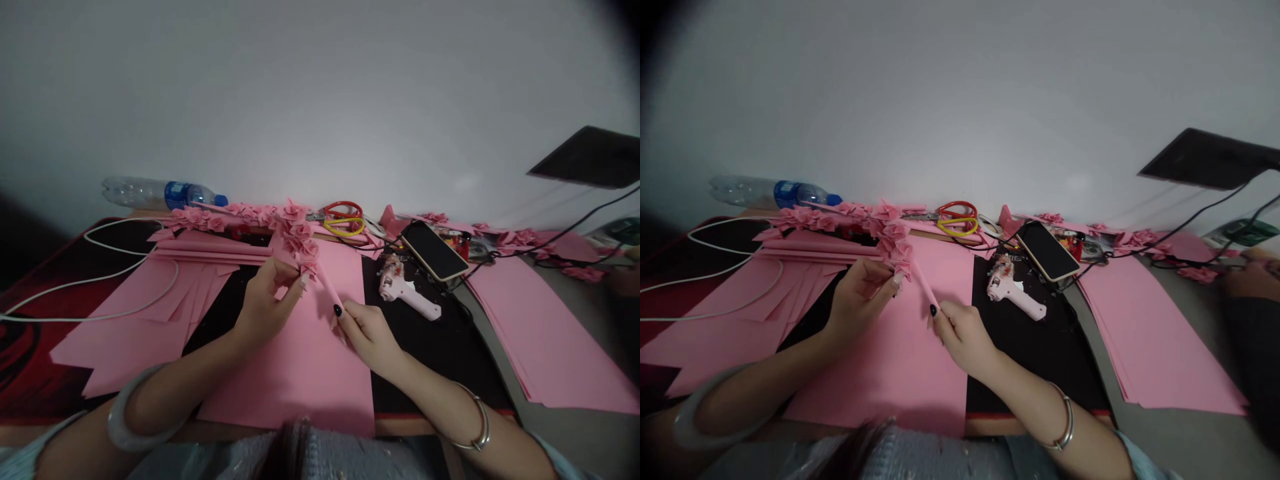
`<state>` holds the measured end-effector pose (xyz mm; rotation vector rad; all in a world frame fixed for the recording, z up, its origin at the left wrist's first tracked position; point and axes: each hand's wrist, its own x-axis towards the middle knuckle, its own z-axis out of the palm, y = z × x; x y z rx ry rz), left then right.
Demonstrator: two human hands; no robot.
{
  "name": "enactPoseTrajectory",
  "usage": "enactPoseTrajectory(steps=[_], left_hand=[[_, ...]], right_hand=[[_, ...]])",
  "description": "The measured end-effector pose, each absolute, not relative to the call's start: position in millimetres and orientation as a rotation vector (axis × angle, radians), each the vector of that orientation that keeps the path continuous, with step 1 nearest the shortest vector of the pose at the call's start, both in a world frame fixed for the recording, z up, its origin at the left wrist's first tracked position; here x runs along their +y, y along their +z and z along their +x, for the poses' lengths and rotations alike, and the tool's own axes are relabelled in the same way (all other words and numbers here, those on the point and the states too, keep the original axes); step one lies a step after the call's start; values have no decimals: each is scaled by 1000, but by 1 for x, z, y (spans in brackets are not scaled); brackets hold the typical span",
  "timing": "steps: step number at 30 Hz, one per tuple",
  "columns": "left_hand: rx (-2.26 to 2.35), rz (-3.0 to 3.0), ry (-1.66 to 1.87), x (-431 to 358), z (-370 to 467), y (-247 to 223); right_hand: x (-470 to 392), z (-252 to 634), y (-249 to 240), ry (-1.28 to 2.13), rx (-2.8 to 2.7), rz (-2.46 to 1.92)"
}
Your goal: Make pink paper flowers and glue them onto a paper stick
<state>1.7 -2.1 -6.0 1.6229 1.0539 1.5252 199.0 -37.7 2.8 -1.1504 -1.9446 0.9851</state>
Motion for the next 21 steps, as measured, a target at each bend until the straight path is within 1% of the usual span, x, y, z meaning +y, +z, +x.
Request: enactPoseTrajectory(steps=[5, 11, 21], left_hand=[[1087, 1685, 1474, -3, 1, -4], [1070, 1817, 1451, -4, 2, 0], [1036, 1528, 1458, -4, 5, 6]], right_hand=[[-37, 201, 1, 875, -1995, -1153], [-35, 201, 4, 853, -1987, -1163], [-35, 202, 2, 859, -2032, -1183]])
